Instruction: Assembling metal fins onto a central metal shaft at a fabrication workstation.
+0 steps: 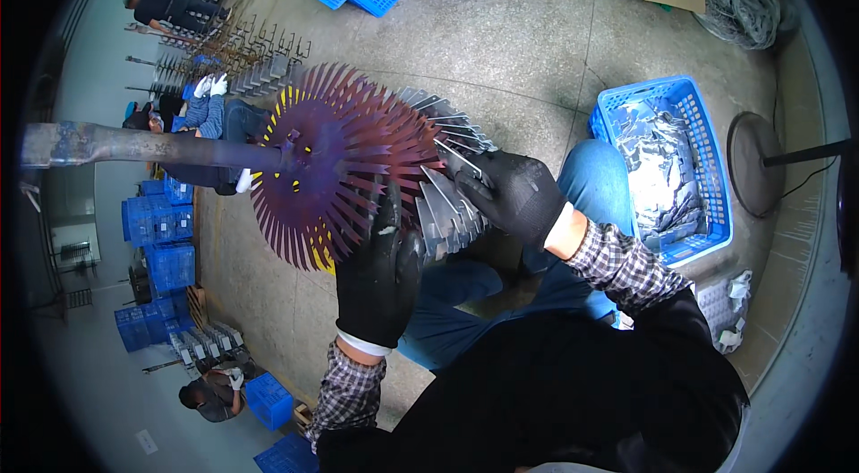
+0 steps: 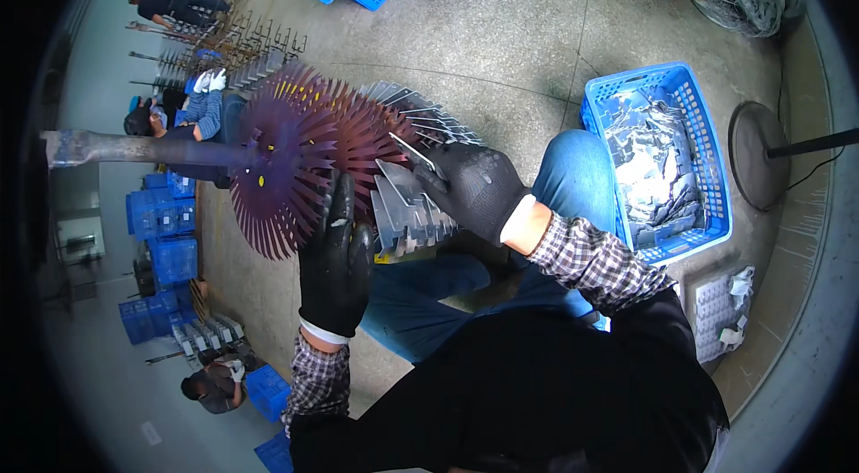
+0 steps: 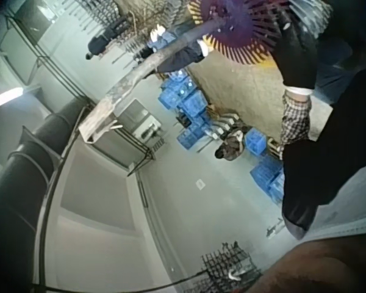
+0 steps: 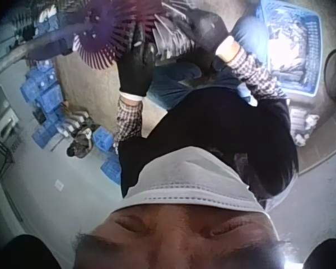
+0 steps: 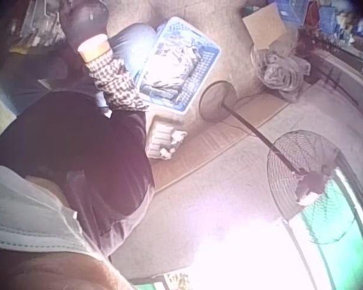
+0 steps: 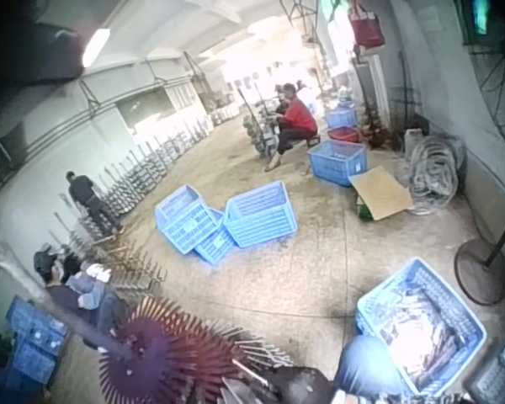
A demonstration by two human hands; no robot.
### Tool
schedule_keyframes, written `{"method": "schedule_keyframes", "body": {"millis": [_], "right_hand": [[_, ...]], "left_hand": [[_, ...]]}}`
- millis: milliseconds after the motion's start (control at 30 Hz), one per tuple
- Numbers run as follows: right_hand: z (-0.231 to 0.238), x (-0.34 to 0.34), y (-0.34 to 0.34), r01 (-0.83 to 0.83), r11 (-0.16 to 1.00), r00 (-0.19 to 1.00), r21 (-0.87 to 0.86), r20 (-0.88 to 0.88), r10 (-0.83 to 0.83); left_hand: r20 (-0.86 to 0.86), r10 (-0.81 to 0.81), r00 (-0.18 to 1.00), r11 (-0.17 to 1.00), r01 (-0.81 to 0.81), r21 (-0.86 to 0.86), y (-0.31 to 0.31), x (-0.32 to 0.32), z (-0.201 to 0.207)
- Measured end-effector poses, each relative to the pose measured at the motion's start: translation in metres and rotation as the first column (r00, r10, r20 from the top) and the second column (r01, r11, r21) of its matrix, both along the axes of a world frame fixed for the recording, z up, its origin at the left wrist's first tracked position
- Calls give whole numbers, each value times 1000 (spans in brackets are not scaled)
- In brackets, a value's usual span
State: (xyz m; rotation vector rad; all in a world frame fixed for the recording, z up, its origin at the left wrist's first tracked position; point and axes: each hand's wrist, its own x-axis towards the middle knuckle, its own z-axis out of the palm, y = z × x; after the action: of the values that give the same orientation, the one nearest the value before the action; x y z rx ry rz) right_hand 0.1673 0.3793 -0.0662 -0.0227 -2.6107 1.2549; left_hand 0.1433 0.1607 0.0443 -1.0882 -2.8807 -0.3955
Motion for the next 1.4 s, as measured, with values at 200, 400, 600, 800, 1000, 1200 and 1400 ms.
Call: {"method": "schedule_keyframes", "body": {"millis": [200, 400, 600, 800, 1000, 1200, 1400], "right_hand": [[6, -5, 0, -35, 997, 997, 73, -66, 40], [16, -3, 2, -56, 993, 997, 107, -55, 62], [14, -1, -2, -41, 995, 991, 93, -124, 53], [7, -2, -1, -47, 992, 979, 118, -192, 69], [16, 0, -1, -52, 994, 983, 96, -172, 68], [16, -2, 2, -73, 981, 975, 178, -193, 107], [20, 1, -1, -105, 948, 970, 302, -178, 164]], "left_hand": [[-17, 13, 1000, 998, -12, 61, 3, -6, -7], [-48, 31, 998, 998, -33, -44, 17, -6, 2], [-370, -80, 926, 996, 87, 3, 20, -32, -17], [-162, 1, 987, 997, 12, 80, 19, -33, -30], [-386, -85, 918, 996, 91, -4, 32, -35, -12], [-361, -65, 930, 997, 77, 19, 31, -34, -15], [-339, -88, 937, 994, 104, 30, 21, -32, -21]]}}
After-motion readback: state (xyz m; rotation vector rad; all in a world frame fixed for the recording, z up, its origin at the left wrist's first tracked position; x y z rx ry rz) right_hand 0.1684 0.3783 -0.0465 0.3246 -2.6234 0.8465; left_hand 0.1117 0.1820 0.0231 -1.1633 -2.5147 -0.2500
